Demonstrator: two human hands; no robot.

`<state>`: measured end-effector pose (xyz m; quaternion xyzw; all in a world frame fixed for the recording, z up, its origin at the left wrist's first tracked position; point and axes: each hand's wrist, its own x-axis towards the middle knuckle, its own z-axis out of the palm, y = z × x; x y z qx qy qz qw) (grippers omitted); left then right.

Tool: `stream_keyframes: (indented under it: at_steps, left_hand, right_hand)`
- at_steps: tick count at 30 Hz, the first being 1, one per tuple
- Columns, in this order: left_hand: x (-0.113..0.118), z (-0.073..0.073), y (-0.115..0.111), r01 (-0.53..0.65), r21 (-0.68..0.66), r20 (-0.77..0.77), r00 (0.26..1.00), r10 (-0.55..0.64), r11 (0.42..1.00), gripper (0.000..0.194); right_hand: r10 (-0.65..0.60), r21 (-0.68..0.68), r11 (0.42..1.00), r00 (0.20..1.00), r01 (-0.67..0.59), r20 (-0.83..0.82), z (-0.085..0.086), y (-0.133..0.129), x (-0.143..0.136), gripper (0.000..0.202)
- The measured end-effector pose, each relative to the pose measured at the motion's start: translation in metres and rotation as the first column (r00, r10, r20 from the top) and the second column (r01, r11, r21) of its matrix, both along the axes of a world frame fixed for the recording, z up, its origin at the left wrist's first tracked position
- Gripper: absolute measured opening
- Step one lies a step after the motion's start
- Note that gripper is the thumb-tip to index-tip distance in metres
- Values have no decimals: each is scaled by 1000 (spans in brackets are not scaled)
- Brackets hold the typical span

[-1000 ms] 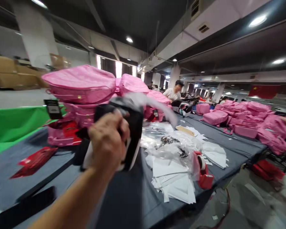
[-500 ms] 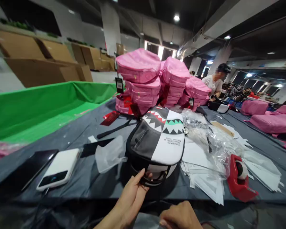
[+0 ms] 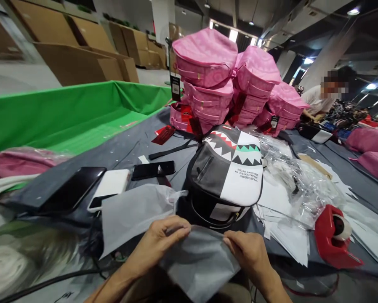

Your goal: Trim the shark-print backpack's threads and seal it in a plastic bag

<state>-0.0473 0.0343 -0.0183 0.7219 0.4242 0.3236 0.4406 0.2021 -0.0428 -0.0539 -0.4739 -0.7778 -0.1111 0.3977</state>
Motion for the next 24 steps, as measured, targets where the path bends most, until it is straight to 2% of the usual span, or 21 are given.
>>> stream_keyframes:
  at_steps: [3, 5, 7, 10, 12, 13, 14, 15, 17, 18, 19, 20, 21, 24]
  left_hand:
    - [10, -1, 15, -225, 100, 132, 968, 211, 969, 26]
    - [18, -6, 29, -311, 211, 177, 945, 276, 927, 23]
    - [25, -13, 46, -319, 296, 182, 944, 274, 900, 22]
    - [26, -22, 63, -323, 318, 162, 945, 285, 891, 22]
    - [21, -24, 58, -344, 355, 132, 939, 318, 869, 24]
    - [17, -24, 49, -345, 426, 112, 937, 330, 836, 26]
    - [14, -23, 37, -330, 532, 86, 937, 338, 780, 28]
    - [11, -22, 22, -298, 654, 59, 936, 346, 696, 32]
    - [10, -20, -10, -212, 851, 30, 933, 358, 480, 37]
    - [12, -18, -22, -173, 901, 27, 937, 347, 397, 36]
    - [16, -17, -31, -142, 926, 26, 948, 317, 350, 32]
    - [21, -17, -35, -114, 932, 16, 961, 276, 343, 28]
    - [27, -17, -33, -84, 927, -3, 973, 229, 366, 23]
    - [44, -25, -4, 20, 868, -76, 993, 93, 496, 15]
  right_hand:
    - [-34, 135, 991, 995, 20, 96, 1, 6, -6, 26]
    - [-45, 192, 981, 980, 7, 196, -1, 10, -10, 33]
    - [-67, 204, 979, 961, 11, 267, -4, 15, -11, 41]
    - [-104, 202, 978, 951, 45, 290, -11, 22, -13, 43]
    - [-110, 205, 977, 954, 53, 277, -15, 25, -14, 46]
    - [-109, 207, 977, 958, 54, 264, -17, 25, -15, 49]
    - [-107, 206, 977, 962, 54, 252, -19, 25, -15, 52]
    - [-103, 202, 978, 965, 55, 240, -20, 24, -16, 55]
    - [-93, 184, 981, 971, 52, 221, -22, 22, -17, 59]
    - [-88, 174, 983, 972, 49, 219, -22, 21, -17, 60]
    - [-84, 168, 985, 972, 47, 218, -23, 21, -18, 60]
    - [-82, 165, 985, 972, 46, 220, -24, 21, -19, 61]
    - [-89, 171, 984, 971, 52, 220, -26, 21, -19, 61]
    - [-139, 204, 974, 970, 97, 200, -34, 23, -24, 57]
